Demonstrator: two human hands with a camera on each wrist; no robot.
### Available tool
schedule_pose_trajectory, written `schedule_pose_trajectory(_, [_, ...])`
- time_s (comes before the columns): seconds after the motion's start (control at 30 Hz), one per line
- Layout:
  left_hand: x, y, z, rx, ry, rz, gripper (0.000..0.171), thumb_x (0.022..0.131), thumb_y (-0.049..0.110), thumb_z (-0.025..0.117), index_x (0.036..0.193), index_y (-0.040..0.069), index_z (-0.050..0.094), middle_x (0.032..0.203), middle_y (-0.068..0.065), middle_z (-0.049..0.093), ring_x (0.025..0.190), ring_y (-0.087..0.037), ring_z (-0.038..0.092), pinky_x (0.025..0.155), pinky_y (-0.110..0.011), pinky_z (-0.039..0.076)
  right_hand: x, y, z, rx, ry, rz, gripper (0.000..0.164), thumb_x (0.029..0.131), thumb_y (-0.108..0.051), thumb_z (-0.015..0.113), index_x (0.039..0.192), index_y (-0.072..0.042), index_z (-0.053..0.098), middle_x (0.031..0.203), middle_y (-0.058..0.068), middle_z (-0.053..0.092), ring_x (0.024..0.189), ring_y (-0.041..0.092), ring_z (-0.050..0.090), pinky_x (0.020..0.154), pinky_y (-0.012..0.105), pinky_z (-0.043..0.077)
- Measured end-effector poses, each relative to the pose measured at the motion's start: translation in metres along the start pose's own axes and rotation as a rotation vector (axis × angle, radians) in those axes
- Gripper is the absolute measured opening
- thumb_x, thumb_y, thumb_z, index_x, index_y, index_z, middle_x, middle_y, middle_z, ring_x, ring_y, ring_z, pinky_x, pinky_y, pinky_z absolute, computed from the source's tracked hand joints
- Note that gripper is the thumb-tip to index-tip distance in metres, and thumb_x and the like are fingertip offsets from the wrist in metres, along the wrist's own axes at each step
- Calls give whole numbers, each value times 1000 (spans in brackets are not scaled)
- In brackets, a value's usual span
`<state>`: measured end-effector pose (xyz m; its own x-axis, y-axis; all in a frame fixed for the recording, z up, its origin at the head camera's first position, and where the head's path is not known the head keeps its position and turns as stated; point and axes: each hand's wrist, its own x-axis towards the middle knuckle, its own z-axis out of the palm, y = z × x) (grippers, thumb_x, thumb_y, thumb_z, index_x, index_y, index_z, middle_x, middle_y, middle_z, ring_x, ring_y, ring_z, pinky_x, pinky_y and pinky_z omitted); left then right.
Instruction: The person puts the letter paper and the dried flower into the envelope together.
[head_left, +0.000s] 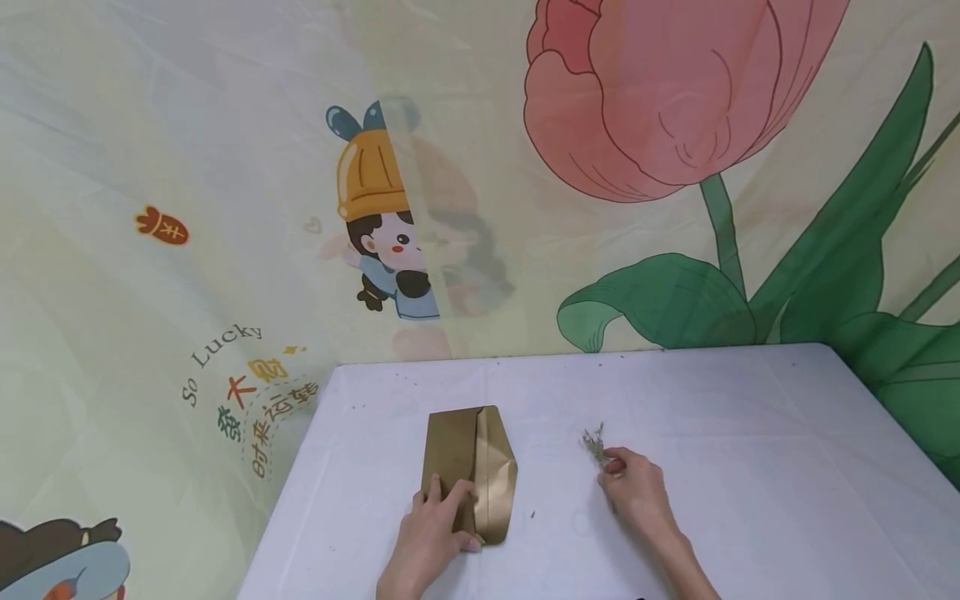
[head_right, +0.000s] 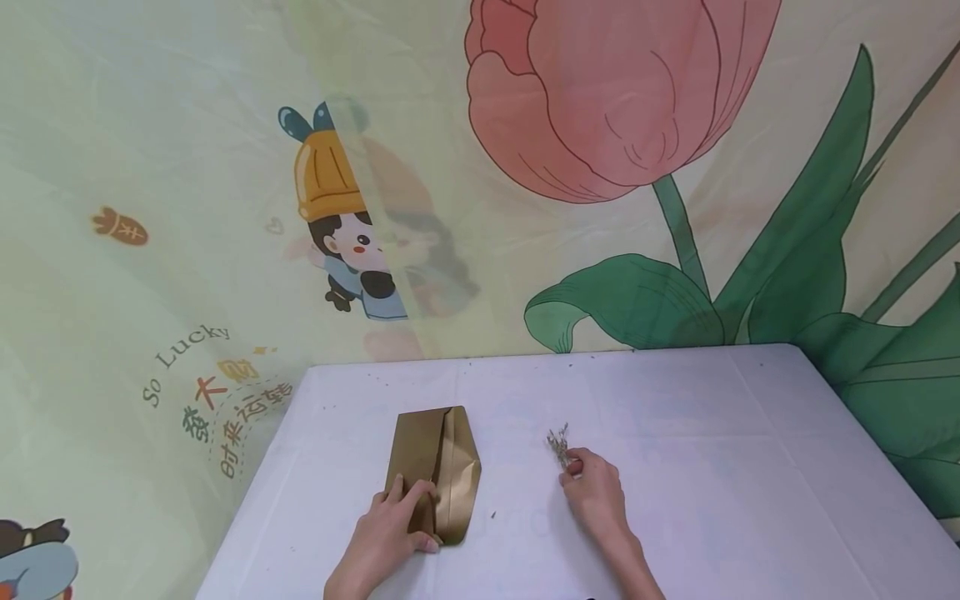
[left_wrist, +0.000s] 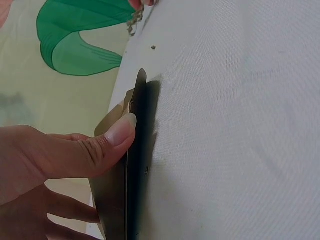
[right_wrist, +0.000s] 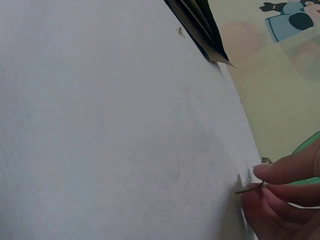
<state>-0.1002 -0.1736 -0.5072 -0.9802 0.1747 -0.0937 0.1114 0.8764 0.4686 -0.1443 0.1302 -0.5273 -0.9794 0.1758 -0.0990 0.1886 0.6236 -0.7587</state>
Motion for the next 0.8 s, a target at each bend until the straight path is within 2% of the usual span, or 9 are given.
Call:
schedule_pose_trajectory(0.33, [-1,0,0,0,7,12,60,70,34,89,120,28,56,145,-49,39,114,-62,53,71,-63,51,-7,-16,14,73,-39,-23,44,81,6,74,124,9,65,90,12,68,58,12,60,51,26,50])
schedule_pose_trajectory(0.8, [0,-2,0,-7,-1,10,60,71,35,89,121,28,56,146,-49,39,115,-62,52,72,-64,51,-17,-34,33,151,-82,-43,42,81,7,77,122,6,67,87,7,67,51,12,61,46,24,50])
